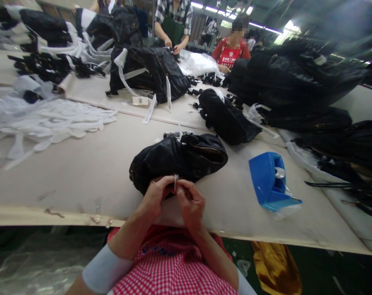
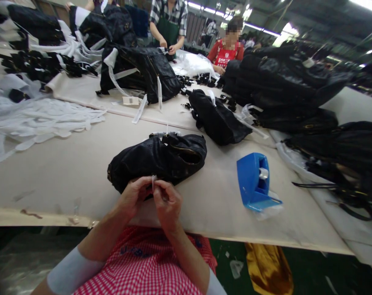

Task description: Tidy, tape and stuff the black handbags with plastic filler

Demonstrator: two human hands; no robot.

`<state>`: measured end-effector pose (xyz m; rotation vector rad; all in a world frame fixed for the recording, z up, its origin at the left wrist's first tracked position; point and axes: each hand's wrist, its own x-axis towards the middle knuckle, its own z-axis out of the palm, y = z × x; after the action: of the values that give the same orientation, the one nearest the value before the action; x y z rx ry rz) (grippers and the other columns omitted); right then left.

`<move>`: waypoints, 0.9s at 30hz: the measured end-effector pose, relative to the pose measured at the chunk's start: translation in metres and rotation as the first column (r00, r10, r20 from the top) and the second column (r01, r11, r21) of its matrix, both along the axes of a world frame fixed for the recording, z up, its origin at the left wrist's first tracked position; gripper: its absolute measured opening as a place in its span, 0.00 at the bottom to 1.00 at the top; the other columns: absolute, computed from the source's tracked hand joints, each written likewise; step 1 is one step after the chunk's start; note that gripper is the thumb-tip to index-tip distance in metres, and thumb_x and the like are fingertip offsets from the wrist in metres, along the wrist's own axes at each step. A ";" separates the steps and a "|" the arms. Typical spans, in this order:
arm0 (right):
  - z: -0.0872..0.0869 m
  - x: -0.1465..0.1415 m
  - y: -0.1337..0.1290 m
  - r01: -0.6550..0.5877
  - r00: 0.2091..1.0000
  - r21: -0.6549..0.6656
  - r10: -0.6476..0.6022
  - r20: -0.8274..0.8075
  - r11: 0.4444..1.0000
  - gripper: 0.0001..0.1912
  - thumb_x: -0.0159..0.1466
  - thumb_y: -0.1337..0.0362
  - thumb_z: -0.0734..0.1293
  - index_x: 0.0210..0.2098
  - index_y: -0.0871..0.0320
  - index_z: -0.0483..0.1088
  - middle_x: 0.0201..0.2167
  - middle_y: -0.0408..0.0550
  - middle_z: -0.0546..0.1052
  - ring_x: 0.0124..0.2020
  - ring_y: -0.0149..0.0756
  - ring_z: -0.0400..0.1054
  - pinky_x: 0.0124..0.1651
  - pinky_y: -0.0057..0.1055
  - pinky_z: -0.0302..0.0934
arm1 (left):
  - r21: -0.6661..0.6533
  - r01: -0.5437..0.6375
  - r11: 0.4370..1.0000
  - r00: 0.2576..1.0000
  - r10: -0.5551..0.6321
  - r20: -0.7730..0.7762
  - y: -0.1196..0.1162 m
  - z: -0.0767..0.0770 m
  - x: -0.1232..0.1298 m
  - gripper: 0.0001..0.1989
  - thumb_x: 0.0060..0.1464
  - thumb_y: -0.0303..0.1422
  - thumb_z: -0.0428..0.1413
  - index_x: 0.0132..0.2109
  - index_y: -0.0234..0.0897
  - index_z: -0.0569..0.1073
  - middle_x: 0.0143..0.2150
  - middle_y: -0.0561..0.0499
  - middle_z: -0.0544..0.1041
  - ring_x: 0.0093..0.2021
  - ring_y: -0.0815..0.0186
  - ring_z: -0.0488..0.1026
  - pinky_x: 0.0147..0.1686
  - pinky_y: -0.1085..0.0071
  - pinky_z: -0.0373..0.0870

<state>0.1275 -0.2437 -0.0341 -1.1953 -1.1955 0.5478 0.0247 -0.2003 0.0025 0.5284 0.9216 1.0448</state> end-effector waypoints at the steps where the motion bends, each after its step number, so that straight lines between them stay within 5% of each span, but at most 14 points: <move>1: 0.000 0.000 0.000 0.005 1.000 -0.003 -0.005 0.007 1.000 0.06 0.65 0.65 0.67 0.38 0.55 0.78 0.31 0.45 0.79 0.31 0.32 0.72 0.35 0.27 0.69 | 0.020 0.019 1.000 1.000 -0.020 0.015 -0.001 -0.001 -0.002 0.12 0.35 0.38 0.68 0.27 0.33 0.80 0.27 0.51 0.77 0.30 0.67 0.71 0.31 0.72 0.68; 6: 0.000 0.001 0.001 -0.001 0.999 0.015 0.000 0.053 1.000 0.07 0.65 0.65 0.67 0.38 0.55 0.79 0.32 0.44 0.80 0.32 0.32 0.73 0.37 0.27 0.69 | 0.134 0.075 0.988 0.996 -0.069 -0.049 -0.004 -0.004 -0.005 0.13 0.37 0.36 0.70 0.27 0.32 0.79 0.25 0.52 0.75 0.29 0.70 0.69 0.31 0.74 0.66; 17: 0.011 0.001 0.002 -0.027 0.997 -0.113 0.018 -0.076 0.993 0.06 0.63 0.61 0.70 0.35 0.55 0.79 0.34 0.46 0.80 0.37 0.36 0.73 0.44 0.32 0.68 | 0.028 -0.018 0.999 0.997 0.016 0.071 -0.001 -0.004 0.000 0.10 0.32 0.30 0.69 0.27 0.33 0.80 0.28 0.51 0.78 0.31 0.69 0.71 0.35 0.73 0.69; 22: 0.024 0.003 0.012 -0.076 0.981 -0.221 0.033 -0.189 0.972 0.13 0.60 0.54 0.72 0.27 0.58 0.74 0.24 0.42 0.75 0.27 0.32 0.68 0.33 0.29 0.64 | 0.078 -0.029 0.997 0.999 0.026 0.039 -0.002 -0.005 0.002 0.10 0.34 0.32 0.69 0.26 0.33 0.79 0.26 0.52 0.76 0.30 0.69 0.70 0.36 0.72 0.70; 27: 0.029 -0.006 0.020 -0.041 0.951 -0.260 -0.042 -0.307 0.965 0.15 0.54 0.53 0.75 0.31 0.59 0.74 0.22 0.40 0.73 0.23 0.29 0.64 0.28 0.27 0.60 | 0.206 -0.008 0.979 1.000 0.012 -0.020 -0.003 -0.008 -0.001 0.10 0.43 0.34 0.66 0.23 0.34 0.75 0.22 0.55 0.69 0.26 0.71 0.64 0.31 0.74 0.64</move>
<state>0.1218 -0.2242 -0.0046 -1.2761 -0.8708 0.8815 0.0240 -0.2036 -0.0050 0.7084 0.8393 1.1527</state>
